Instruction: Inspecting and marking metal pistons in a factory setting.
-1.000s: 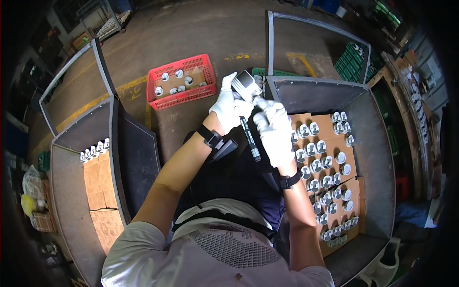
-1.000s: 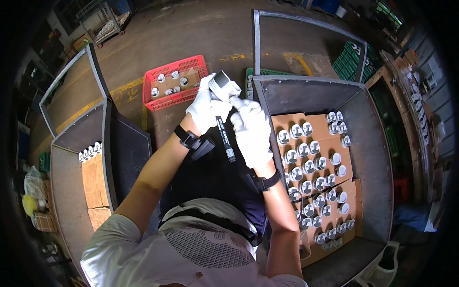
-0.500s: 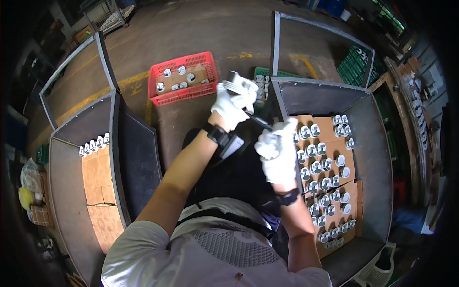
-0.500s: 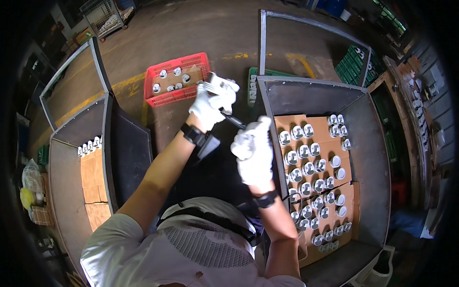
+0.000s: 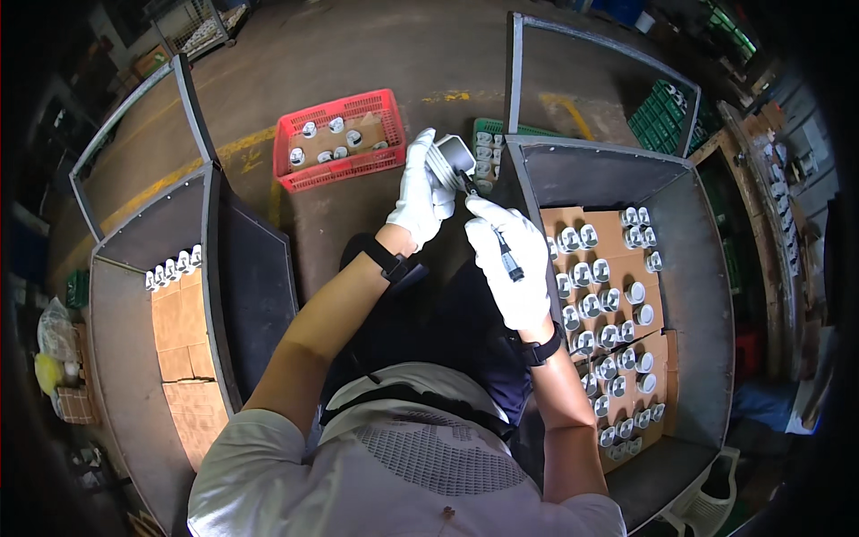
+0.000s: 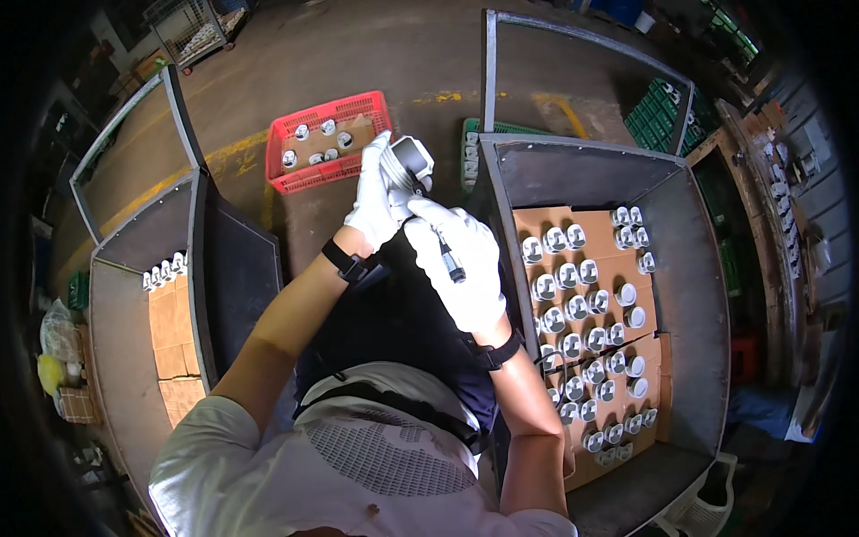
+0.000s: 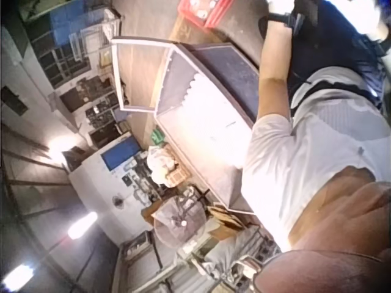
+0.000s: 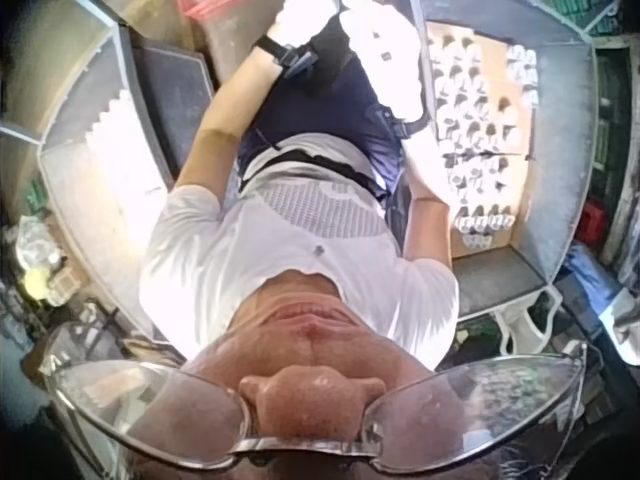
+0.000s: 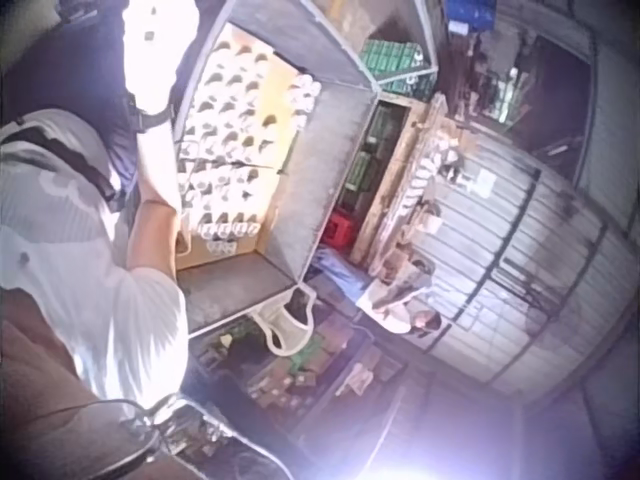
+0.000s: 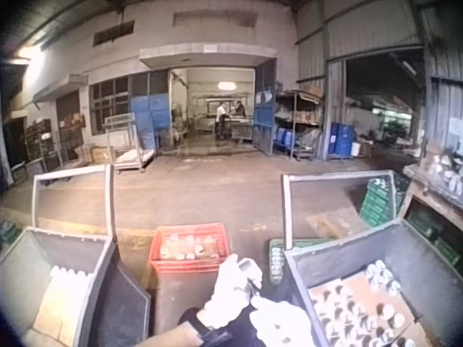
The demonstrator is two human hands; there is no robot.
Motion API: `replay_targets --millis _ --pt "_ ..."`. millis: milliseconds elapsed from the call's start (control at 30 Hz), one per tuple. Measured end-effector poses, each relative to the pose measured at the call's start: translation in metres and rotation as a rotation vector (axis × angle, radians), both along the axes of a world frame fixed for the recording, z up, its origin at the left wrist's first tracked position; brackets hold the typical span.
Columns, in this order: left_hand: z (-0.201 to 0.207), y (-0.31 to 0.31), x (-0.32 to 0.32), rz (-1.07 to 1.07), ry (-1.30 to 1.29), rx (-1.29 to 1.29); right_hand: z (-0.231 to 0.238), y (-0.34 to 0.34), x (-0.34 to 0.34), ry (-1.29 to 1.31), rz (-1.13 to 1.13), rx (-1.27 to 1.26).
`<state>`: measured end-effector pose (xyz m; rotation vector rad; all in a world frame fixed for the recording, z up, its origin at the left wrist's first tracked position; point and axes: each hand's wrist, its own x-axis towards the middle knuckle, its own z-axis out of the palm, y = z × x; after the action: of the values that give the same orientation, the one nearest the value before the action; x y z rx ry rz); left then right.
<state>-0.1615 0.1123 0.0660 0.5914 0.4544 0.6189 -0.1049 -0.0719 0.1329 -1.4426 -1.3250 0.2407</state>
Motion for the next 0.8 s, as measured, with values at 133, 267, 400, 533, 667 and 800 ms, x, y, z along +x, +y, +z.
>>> replay_targets --millis 133,267,400,533,667,800 --pt "0.002 -0.005 -0.002 0.028 -0.017 -0.033 -0.008 0.007 -0.002 -0.008 -0.010 0.031" --pt "0.006 -0.012 -0.001 0.041 -0.040 0.009 -0.010 0.010 -0.002 -0.009 -0.019 0.029" --pt "-0.004 -0.005 0.000 0.067 -0.026 0.015 -0.018 0.012 -0.002 0.046 -0.025 0.042" --pt "-0.001 0.014 -0.023 -0.270 0.050 -0.041 -0.023 0.007 0.000 0.191 -0.149 0.037" --pt "-0.024 0.040 -0.029 -0.390 -0.093 -0.639 -0.019 -0.010 0.008 0.219 -0.192 -0.008" --pt "-0.111 0.145 -0.062 -0.304 -0.376 -0.689 -0.011 -0.023 0.009 0.213 -0.215 -0.076"
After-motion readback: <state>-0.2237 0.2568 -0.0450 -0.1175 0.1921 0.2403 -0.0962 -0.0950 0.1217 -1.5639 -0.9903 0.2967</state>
